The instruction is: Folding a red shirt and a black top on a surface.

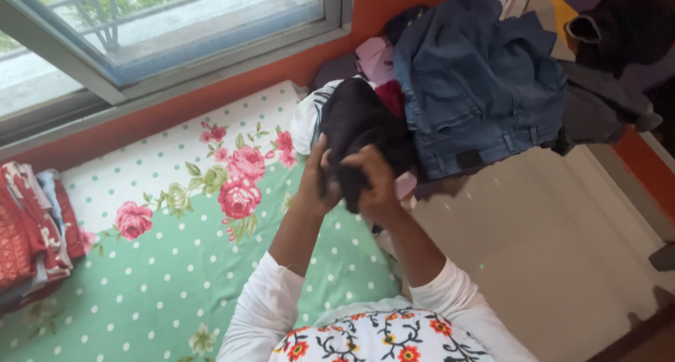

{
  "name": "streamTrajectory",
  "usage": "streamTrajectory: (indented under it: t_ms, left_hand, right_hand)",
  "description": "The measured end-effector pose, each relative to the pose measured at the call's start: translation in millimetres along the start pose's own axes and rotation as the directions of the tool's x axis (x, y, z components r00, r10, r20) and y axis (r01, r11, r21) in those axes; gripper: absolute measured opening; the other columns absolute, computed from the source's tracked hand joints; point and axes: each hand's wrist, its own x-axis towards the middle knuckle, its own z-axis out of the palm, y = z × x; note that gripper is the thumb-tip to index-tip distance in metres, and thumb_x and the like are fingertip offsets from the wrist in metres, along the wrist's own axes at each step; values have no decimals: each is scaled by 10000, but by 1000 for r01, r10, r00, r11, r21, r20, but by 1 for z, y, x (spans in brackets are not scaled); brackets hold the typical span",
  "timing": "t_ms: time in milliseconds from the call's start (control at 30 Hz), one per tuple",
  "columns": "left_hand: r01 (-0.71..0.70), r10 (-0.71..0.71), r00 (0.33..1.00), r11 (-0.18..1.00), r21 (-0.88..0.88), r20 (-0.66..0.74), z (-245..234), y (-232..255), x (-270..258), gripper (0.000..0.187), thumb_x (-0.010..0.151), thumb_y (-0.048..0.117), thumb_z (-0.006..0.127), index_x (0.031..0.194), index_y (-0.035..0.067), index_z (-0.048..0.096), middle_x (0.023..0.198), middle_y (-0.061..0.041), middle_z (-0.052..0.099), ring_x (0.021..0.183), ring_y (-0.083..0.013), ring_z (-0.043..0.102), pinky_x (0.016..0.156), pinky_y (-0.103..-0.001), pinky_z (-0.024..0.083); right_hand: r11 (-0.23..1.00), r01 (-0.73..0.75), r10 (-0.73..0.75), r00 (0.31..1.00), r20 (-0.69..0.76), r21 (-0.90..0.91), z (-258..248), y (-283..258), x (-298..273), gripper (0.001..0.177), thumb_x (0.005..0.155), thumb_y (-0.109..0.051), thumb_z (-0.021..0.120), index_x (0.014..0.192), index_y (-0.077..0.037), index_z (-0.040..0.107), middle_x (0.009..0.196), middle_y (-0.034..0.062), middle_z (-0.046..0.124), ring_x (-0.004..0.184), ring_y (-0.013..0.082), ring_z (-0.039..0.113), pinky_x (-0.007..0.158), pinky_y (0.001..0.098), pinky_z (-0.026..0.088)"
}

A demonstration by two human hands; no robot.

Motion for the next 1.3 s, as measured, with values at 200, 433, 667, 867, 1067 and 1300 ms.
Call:
streamTrajectory:
  t_ms: [200,433,667,867,1067,1300]
  left_hand:
    - [-352,292,902,924,151,317,-81,-11,12,345,1044,259,627,1255,-9,684,1082,-104,738,937,-191,707,851,-345,579]
    - [-207,251,914,964,-165,318,-102,-1,-77,368,1067,266,499,1184,-26,690,991,-148,759,857,-235,735,752,-347,602]
    - [-350,367,925,923,-159,96,-137,12,-139,389,1042,290,478,1158,-14,691,980,-138,764,828,-233,734,720,-351,603]
    - [-512,503,859,843,-164,-95,-197,20,-176,353,1071,240,506,1241,-29,658,1130,-142,733,1010,-225,717,924,-354,590]
    - [-557,489,828,777,-294,-275,-227,48,-255,396,1005,269,489,1237,-18,635,1173,-137,732,1088,-268,704,998,-396,564]
    - [-672,493,737,606,-426,-461,-369,27,-251,154,967,60,611,1111,8,625,1013,-108,686,933,-236,670,856,-404,603]
  right_hand:
    - [997,-29,3,939,344,70,16,-56,-30,394,792,53,638,1167,-69,642,1127,177,626,1088,346,638,935,392,537]
    - [984,-89,28,934,357,155,45,-53,-62,622,854,9,708,1440,-88,523,1278,164,668,987,254,739,881,343,583]
    - [973,-225,222,880,420,-42,84,-78,-60,828,818,-72,802,1537,-82,392,1157,180,625,933,282,692,816,366,588]
    - [992,14,32,929,369,-123,144,-50,-94,847,643,-40,734,1444,8,460,1271,265,622,1162,394,611,997,413,493]
    - [858,-479,394,846,361,187,190,-59,-92,301,910,36,570,1184,5,690,1063,68,749,1006,131,689,929,271,542]
    - [775,-549,461,830,313,313,250,-39,-119,199,959,35,550,1100,8,686,988,13,713,910,68,651,856,220,539]
